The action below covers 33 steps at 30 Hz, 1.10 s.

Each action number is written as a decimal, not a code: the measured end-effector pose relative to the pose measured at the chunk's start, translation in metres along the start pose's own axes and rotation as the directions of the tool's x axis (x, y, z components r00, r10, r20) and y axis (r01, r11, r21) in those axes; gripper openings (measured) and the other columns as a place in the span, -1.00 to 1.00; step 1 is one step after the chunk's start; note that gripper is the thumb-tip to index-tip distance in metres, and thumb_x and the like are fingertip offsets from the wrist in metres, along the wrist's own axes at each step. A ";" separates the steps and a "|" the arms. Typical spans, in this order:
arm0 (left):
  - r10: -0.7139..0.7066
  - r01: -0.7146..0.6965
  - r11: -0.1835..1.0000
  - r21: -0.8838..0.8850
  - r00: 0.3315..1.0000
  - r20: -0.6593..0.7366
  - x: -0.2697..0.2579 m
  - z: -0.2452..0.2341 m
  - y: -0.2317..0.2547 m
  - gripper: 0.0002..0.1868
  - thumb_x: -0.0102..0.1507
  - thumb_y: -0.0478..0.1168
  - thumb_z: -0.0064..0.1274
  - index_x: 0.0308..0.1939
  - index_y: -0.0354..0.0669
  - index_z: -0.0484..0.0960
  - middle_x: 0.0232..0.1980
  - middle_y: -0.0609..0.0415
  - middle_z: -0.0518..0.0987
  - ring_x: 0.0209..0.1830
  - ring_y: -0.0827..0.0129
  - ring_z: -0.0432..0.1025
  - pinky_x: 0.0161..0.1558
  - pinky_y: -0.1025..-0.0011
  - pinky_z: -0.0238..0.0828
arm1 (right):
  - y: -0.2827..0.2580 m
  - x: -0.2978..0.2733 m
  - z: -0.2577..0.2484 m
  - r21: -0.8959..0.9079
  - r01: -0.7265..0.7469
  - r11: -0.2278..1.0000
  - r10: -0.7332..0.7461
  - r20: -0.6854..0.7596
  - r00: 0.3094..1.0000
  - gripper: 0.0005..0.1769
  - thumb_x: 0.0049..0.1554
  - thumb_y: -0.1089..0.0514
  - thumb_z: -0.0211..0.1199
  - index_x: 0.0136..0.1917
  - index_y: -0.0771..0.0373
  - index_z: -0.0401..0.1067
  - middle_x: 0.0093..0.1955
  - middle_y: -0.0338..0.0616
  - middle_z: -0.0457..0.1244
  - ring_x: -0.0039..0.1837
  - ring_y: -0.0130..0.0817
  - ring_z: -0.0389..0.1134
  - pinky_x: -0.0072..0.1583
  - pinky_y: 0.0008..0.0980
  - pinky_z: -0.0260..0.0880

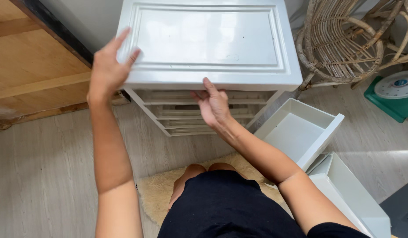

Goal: The person disassembles a white plastic storage unit by removing drawers and detaching the lid and side panels. They place the removed parts on the floor and continue to separate the frame components by hand.

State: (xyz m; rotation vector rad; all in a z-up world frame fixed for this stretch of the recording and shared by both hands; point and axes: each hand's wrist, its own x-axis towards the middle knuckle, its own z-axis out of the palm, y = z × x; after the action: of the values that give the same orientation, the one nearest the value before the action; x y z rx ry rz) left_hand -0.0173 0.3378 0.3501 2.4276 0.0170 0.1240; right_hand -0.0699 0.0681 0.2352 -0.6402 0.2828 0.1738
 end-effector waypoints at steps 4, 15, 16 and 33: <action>0.260 -0.348 0.857 0.381 0.929 0.264 -0.052 0.048 0.031 0.13 -0.19 0.14 0.46 0.47 0.35 0.33 0.60 0.03 0.03 0.63 -0.18 -0.22 0.36 -0.44 -0.32 | 0.006 -0.008 0.019 0.043 -0.098 0.994 0.097 0.024 0.995 -0.43 0.10 0.00 0.35 0.26 0.31 0.28 0.25 -0.01 0.22 0.33 -0.09 0.26 0.29 -0.04 0.30; 0.524 -0.241 0.756 0.608 0.780 -0.342 -0.074 0.113 -0.029 -0.36 0.18 -0.31 0.25 0.33 0.31 0.58 0.27 0.15 0.38 0.44 0.07 0.12 0.24 -0.20 0.09 | -0.149 -0.115 -0.066 -0.540 0.681 0.494 0.454 0.828 0.328 -0.70 0.25 -0.03 0.39 0.10 0.22 0.64 0.08 0.05 0.52 0.12 -0.17 0.60 0.33 -0.13 0.56; 0.535 -0.236 0.751 0.617 0.765 -0.358 -0.074 0.116 -0.032 -0.36 0.19 -0.31 0.25 0.34 0.33 0.58 0.28 0.18 0.38 0.46 0.09 0.11 0.25 -0.18 0.10 | -0.191 -0.083 -0.081 -0.390 0.288 0.875 0.289 0.896 0.336 -0.67 0.25 0.05 0.26 0.05 0.42 0.51 -0.03 0.32 0.41 0.06 -0.02 0.54 0.04 -0.11 0.67; 0.543 -0.415 0.839 0.351 0.603 -0.584 -0.104 0.157 -0.118 -0.55 0.30 -0.28 0.24 0.24 0.20 0.55 0.32 0.17 0.46 0.50 0.17 0.08 0.60 -0.12 -0.34 | -0.183 0.139 -0.153 -0.454 0.439 0.775 -0.374 0.232 0.898 -0.32 0.08 -0.22 0.06 0.09 0.47 0.47 -0.08 0.21 0.37 -0.13 -0.11 0.48 -0.16 -0.26 0.49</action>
State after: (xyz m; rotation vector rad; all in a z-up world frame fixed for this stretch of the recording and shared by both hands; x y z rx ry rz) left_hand -0.1037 0.3206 0.1457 2.3633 -0.3288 1.3005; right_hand 0.0753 -0.1593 0.1777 -1.1871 -0.0415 -0.1420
